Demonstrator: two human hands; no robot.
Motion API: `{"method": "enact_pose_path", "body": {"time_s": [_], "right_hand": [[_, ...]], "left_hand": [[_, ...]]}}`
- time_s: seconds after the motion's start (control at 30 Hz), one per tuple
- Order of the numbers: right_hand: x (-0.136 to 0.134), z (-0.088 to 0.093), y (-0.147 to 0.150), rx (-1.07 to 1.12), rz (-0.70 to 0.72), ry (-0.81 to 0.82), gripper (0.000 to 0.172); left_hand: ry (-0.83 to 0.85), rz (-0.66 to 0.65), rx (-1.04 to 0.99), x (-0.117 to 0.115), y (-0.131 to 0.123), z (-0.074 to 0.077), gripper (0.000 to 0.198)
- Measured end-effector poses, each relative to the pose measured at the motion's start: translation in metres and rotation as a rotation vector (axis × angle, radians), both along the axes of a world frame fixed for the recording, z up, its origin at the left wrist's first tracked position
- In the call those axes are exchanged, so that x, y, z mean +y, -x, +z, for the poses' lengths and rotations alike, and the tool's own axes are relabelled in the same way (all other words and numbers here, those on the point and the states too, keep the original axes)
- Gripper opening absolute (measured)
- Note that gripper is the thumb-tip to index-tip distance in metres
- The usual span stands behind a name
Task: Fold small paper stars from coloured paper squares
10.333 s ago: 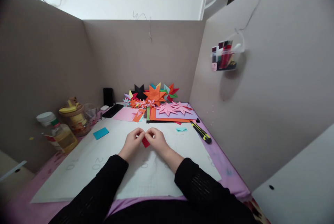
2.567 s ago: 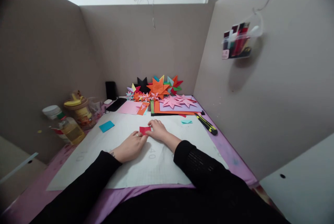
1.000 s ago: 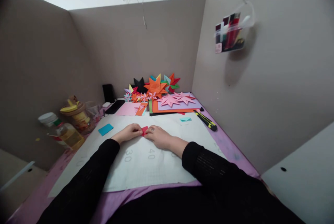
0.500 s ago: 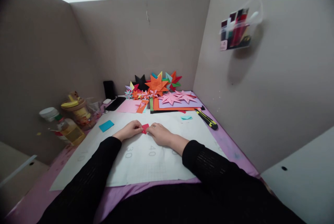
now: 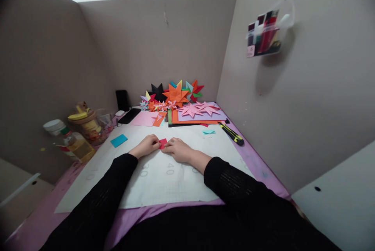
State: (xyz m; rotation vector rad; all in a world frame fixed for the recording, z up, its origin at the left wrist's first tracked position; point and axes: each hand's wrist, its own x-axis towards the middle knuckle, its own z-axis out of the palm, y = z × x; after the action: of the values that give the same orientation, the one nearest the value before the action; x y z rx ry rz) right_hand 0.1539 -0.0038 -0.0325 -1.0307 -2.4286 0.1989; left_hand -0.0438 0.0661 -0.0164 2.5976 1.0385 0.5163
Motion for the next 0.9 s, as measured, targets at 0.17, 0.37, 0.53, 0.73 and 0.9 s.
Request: {"method": "enact_pose_path", "body": {"time_s": [0.17,0.37,0.53,0.73,0.9], "right_hand": [[0.0007,0.0003,-0.0003,-0.006,0.017,-0.003,0.027],[-0.0043,0.0076,0.0009,0.044,-0.039,0.026,0.036],[-0.0047,0.0073,0.0016,-0.012,-0.002,0.009,0.035],[-0.0046,0.0064,0.0032,-0.102,-0.019,-0.010,0.035],[-0.0060,0.0076,0.0045,-0.138,-0.021,-0.030,0.033]], "left_hand": [[-0.001,0.049,0.025,-0.0009,-0.0026,-0.0012,0.016],[0.000,0.067,0.043,-0.0018,-0.0037,-0.0015,0.015],[0.005,0.066,0.025,-0.0029,-0.0037,-0.0007,0.017],[0.000,0.125,0.055,-0.0071,-0.0026,0.0001,0.016],[0.005,0.223,0.101,-0.0073,0.0053,0.0000,0.019]]}}
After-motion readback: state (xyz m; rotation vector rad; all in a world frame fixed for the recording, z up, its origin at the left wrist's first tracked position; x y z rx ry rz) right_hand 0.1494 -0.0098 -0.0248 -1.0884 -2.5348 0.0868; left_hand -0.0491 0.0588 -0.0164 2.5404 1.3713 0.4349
